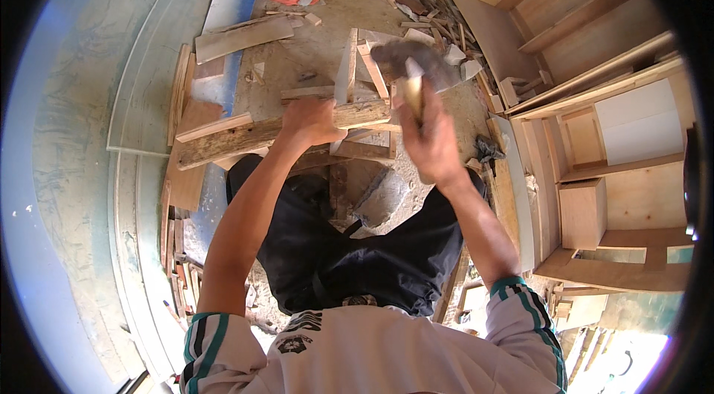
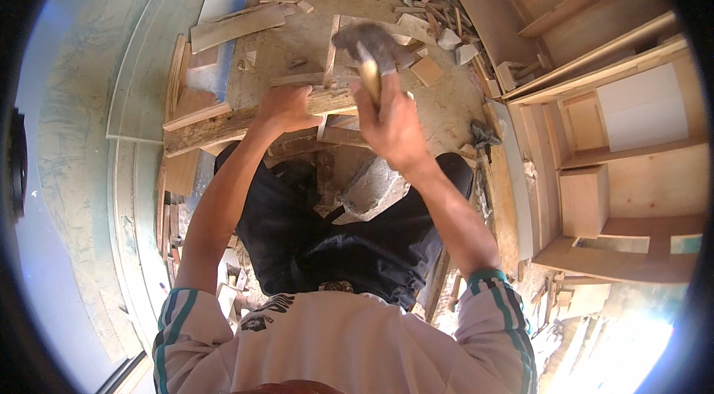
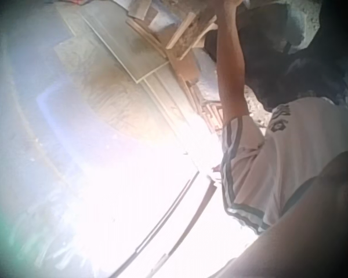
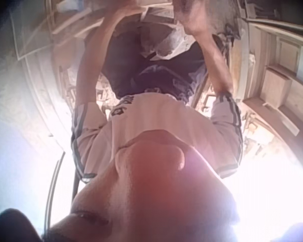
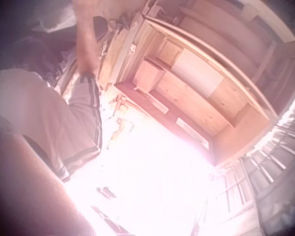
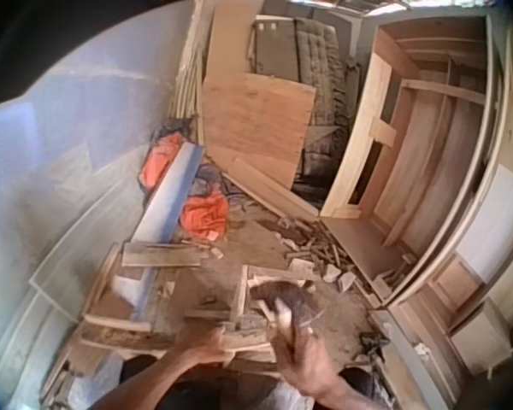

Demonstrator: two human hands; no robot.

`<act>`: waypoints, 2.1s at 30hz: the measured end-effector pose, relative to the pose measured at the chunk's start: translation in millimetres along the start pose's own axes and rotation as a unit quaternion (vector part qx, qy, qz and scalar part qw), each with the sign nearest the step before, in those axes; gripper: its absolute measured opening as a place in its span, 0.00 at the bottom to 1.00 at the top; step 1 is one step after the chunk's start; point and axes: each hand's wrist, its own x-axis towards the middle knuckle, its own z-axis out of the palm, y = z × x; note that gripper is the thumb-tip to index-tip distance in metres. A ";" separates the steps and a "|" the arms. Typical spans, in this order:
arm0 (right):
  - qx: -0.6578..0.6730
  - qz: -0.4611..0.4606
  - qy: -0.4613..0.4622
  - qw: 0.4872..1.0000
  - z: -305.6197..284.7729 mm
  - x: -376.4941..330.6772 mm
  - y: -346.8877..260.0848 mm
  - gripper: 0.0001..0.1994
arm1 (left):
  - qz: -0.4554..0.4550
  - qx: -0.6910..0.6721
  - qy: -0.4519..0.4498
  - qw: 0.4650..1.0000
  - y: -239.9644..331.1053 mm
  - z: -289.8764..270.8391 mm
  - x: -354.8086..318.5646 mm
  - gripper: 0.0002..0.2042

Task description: The person assembles a small wooden frame using a hammer and nails. They position wooden pieces, hammer nails into joints, and attach flat panels to the frame.

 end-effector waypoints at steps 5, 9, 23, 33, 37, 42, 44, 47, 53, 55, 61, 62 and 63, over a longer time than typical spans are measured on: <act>-0.027 0.099 -0.096 0.990 26.9 -9.4 29.4 0.23 | 0.010 0.000 0.021 1.000 -8.1 7.2 2.2 0.25; 0.023 0.036 -0.012 0.999 6.1 -5.3 -2.2 0.22 | -0.004 0.001 0.005 1.000 -7.3 4.5 -2.3 0.25; 0.020 -0.011 -0.004 1.000 18.8 -20.3 12.5 0.21 | -0.001 0.002 0.003 1.000 -9.6 9.5 -0.8 0.26; -0.014 0.051 -0.071 0.996 27.2 -16.6 27.3 0.17 | -0.003 -0.008 0.001 1.000 -5.0 6.6 2.0 0.22; 0.040 -0.026 0.030 0.998 13.6 -13.1 4.9 0.17 | 0.003 -0.003 0.018 1.000 -8.6 7.2 2.2 0.23; -0.063 -0.081 -0.002 0.995 47.0 -24.1 73.5 0.20 | 0.011 -0.018 0.027 0.999 -2.5 11.8 11.1 0.22; -0.052 0.048 -0.067 0.995 36.8 -13.5 53.6 0.20 | 0.006 -0.019 0.020 1.000 -5.3 13.2 7.1 0.21; 0.001 0.077 -0.038 0.996 15.2 -5.8 11.6 0.18 | 0.005 -0.001 0.011 1.000 -7.9 7.2 4.6 0.20; 0.007 -0.010 -0.002 1.000 20.1 -18.7 24.3 0.19 | 0.008 -0.004 0.016 1.000 -2.8 5.5 6.6 0.20; -0.048 -0.031 -0.024 0.998 47.9 -22.1 62.7 0.19 | 0.019 0.019 0.029 0.999 -3.2 10.4 8.9 0.20; 0.002 0.046 -0.007 0.999 19.5 -8.8 -1.2 0.15 | -0.011 -0.007 0.019 1.000 -11.5 12.6 5.0 0.19; 0.016 0.048 0.018 0.999 14.0 -10.0 -8.7 0.13 | -0.010 -0.012 0.019 1.000 -9.6 10.5 3.0 0.19; -0.002 0.020 0.028 0.999 10.6 -9.2 -5.9 0.13 | -0.010 -0.017 0.020 1.000 -7.9 8.2 1.3 0.18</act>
